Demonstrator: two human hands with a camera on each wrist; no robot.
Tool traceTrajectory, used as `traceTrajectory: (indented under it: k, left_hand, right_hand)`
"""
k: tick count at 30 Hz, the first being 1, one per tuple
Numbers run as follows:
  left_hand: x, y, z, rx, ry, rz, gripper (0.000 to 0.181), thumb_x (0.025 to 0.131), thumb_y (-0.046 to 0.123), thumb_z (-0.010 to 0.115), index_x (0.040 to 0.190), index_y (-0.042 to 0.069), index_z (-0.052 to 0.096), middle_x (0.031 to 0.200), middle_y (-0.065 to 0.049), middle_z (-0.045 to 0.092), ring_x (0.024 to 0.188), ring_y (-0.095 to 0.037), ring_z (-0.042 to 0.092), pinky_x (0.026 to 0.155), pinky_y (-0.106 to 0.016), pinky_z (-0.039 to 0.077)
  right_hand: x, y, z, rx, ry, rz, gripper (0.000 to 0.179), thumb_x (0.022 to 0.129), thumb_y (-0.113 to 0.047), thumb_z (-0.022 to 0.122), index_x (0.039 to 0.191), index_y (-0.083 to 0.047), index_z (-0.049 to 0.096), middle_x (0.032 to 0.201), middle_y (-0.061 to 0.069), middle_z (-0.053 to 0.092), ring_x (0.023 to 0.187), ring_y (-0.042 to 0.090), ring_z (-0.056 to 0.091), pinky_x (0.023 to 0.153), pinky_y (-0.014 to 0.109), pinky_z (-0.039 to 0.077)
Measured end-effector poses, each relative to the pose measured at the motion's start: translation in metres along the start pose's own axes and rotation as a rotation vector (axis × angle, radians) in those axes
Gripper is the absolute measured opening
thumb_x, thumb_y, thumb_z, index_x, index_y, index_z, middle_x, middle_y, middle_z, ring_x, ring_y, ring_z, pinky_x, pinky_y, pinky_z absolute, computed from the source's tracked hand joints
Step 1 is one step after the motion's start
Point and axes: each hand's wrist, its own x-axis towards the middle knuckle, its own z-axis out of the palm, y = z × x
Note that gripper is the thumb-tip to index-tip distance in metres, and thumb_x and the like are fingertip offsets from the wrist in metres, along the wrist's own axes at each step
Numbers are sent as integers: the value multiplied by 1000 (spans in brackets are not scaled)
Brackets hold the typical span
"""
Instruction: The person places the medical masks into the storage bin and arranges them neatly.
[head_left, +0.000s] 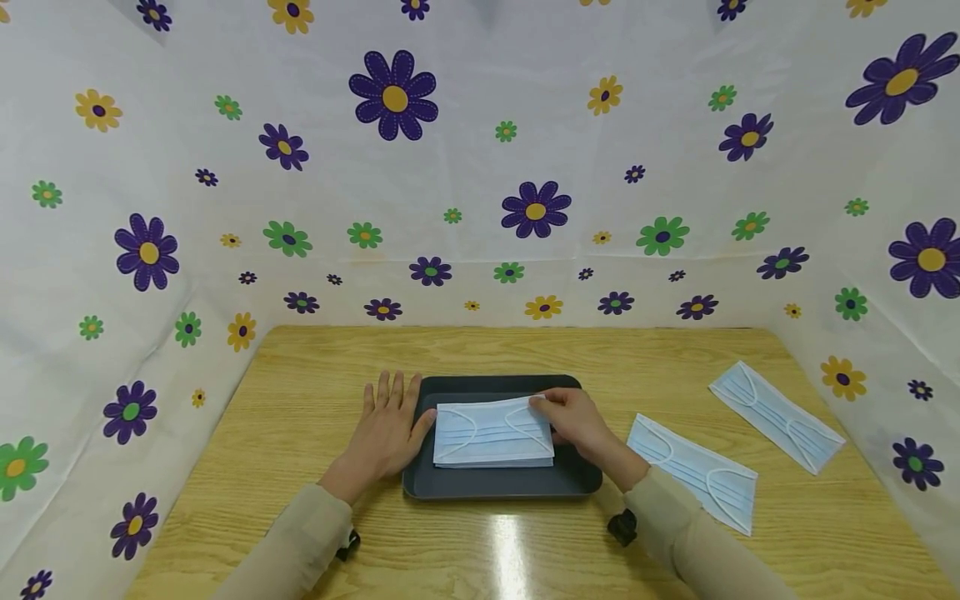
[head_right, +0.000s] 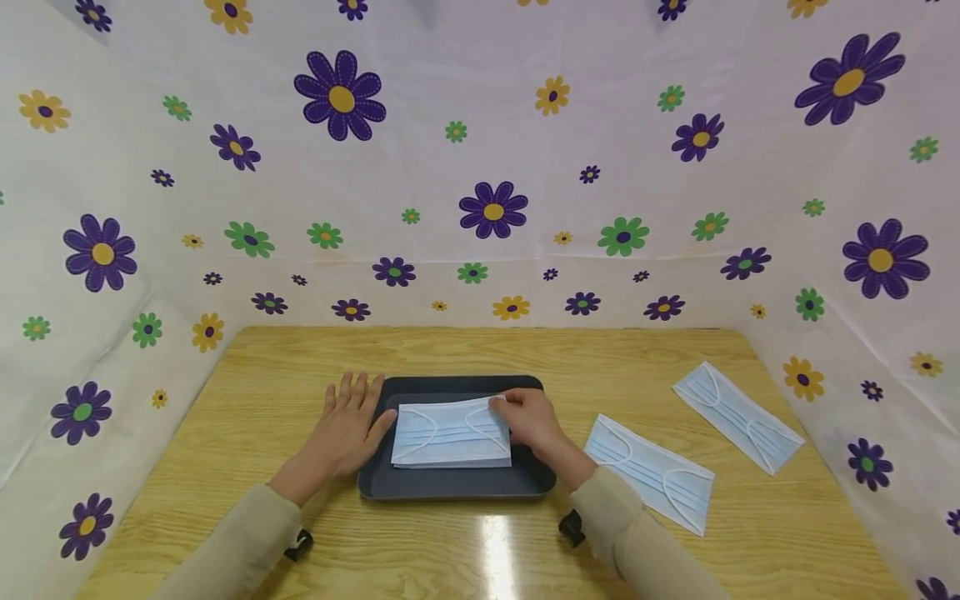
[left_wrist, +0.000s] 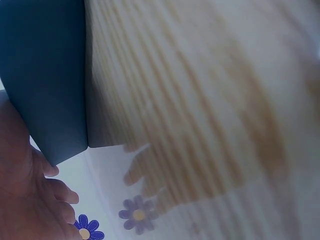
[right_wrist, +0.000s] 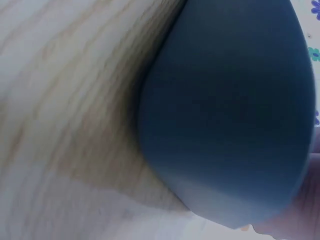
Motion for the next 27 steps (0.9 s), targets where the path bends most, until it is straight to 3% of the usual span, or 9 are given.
traceTrajectory:
  k: [9, 16, 27]
  left_hand:
    - [1, 0, 0, 3, 9, 2, 75, 113, 52, 34, 168, 4, 20, 171, -32, 17, 162, -51, 7, 128, -70, 5]
    - [0, 1, -1, 3, 6, 3, 75, 113, 52, 35, 168, 4, 19, 171, -33, 17, 162, -51, 7, 128, -70, 6]
    - [-1, 2, -2, -2, 1, -5, 74, 113, 51, 35, 168, 3, 20, 171, -32, 18, 162, -51, 7, 128, -70, 5]
  right_hand:
    - [-7, -6, -12, -40, -22, -33, 41, 107, -21, 60, 134, 10, 65, 122, 28, 70, 84, 23, 76, 69, 41, 66]
    - [-14, -10, -23, 12, -29, -54, 42, 108, -20, 58, 135, 13, 61, 120, 31, 70, 90, 34, 79, 71, 43, 66]
    - [-22, -3, -51, 149, -59, -80, 52, 111, -26, 56, 144, 14, 52, 127, 35, 67, 95, 31, 79, 80, 39, 66]
